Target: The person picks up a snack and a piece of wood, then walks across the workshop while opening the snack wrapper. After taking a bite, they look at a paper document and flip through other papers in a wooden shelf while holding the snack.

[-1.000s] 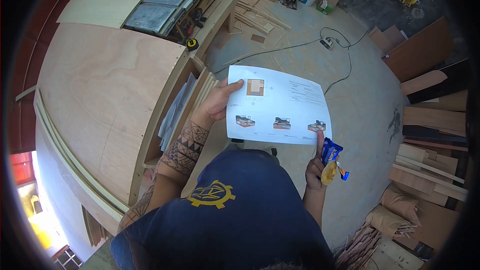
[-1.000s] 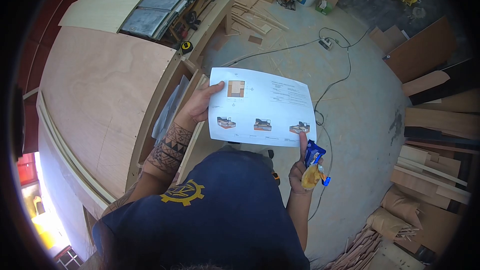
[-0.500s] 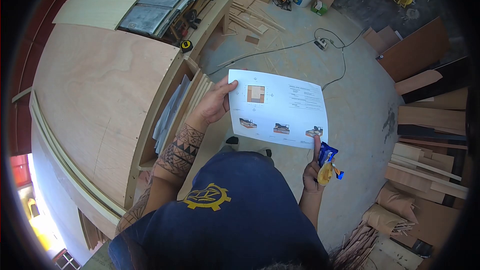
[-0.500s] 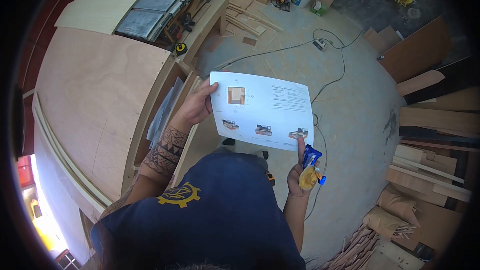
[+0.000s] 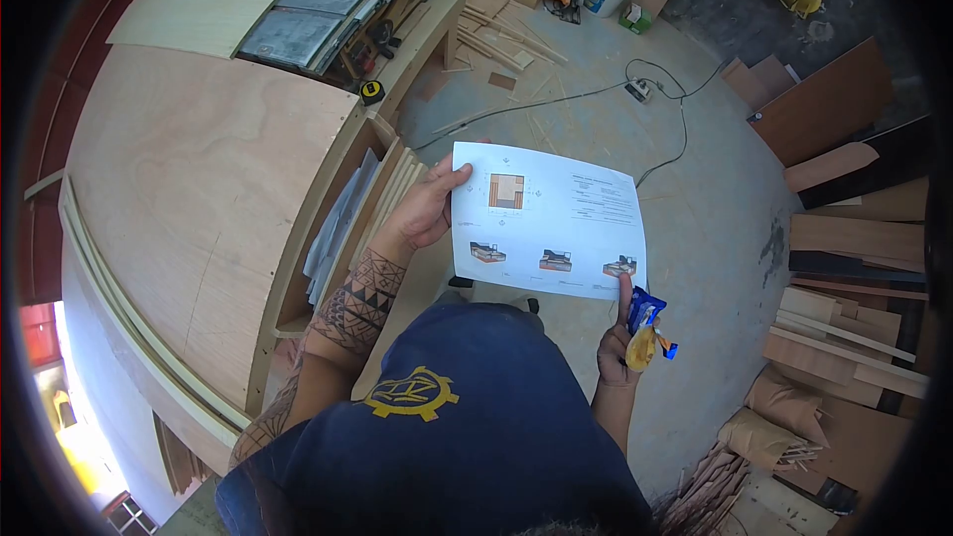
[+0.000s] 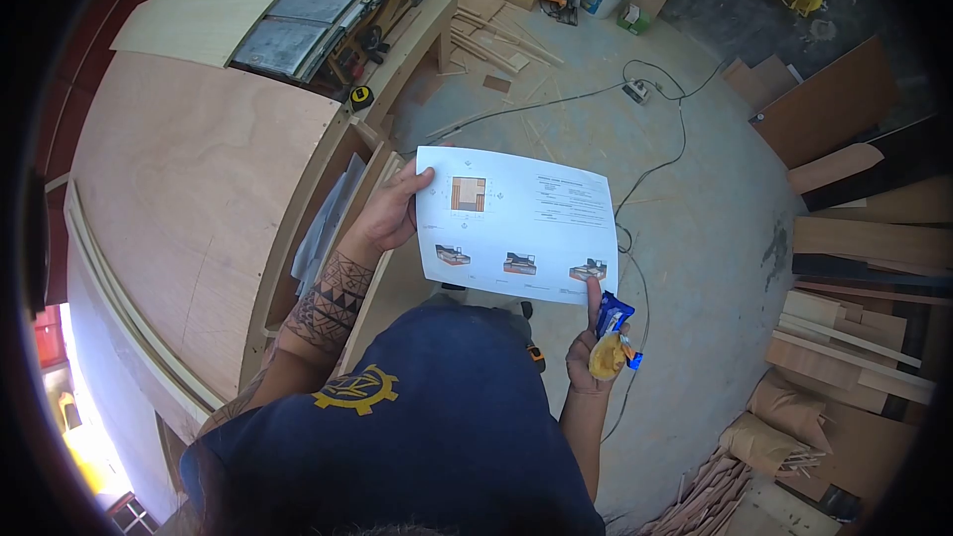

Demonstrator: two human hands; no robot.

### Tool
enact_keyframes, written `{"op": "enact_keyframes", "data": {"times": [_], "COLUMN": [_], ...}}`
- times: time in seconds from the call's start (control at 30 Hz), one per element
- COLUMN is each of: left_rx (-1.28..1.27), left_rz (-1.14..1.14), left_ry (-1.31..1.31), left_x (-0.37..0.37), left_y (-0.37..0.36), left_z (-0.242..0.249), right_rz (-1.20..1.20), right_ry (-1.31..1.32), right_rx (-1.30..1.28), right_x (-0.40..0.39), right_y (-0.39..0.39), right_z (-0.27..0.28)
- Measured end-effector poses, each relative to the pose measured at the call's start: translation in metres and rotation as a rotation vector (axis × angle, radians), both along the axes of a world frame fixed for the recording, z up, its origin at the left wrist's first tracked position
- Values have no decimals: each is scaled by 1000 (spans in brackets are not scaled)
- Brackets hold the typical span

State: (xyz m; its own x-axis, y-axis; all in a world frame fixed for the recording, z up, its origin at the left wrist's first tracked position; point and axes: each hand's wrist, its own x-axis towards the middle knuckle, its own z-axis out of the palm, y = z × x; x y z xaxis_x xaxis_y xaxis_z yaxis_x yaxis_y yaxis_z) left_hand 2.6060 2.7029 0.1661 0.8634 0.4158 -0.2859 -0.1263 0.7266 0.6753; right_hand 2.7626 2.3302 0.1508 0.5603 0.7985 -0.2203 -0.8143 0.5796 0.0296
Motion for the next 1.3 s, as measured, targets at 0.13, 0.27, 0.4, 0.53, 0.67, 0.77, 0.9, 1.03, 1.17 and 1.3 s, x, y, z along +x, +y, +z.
{"op": "enact_keyframes", "data": {"times": [0.13, 0.27, 0.4, 0.53, 0.67, 0.77, 0.9, 1.03, 1.17, 1.3], "left_rx": [-9, -6, -6, -20, -16, -13, -25, -47, -56, -74], "left_rz": [6, -2, -18, -10, -4, 8, 19, 23, 22, 10], "left_ry": [-6, -25, -36, -26, -42, -51, -63, -65, -63, -62], "left_x": [-1, -1, -2, -3, -4, -5, -7, -9, -8, -8], "left_y": [0, 0, 1, 0, 0, 0, 1, -2, -2, -2], "left_z": [-1, -1, -3, -1, -3, -6, -11, -9, -15, -18], "right_rz": [33, 49, 11, 33, 36, 31, 43, 26, 23, -4], "right_ry": [-42, 54, -23, 11, 15, 0, -23, -11, 26, 31], "right_rx": [88, 59, 41, 75, 18, 16, 12, 1, 6, -2], "right_x": [-1, -4, -2, -3, -3, -5, -1, -1, -3, -5], "right_y": [1, 4, -1, 0, 3, 3, 1, 2, 5, 5], "right_z": [-2, 10, 2, 3, 13, 11, 8, 10, 14, 15]}}
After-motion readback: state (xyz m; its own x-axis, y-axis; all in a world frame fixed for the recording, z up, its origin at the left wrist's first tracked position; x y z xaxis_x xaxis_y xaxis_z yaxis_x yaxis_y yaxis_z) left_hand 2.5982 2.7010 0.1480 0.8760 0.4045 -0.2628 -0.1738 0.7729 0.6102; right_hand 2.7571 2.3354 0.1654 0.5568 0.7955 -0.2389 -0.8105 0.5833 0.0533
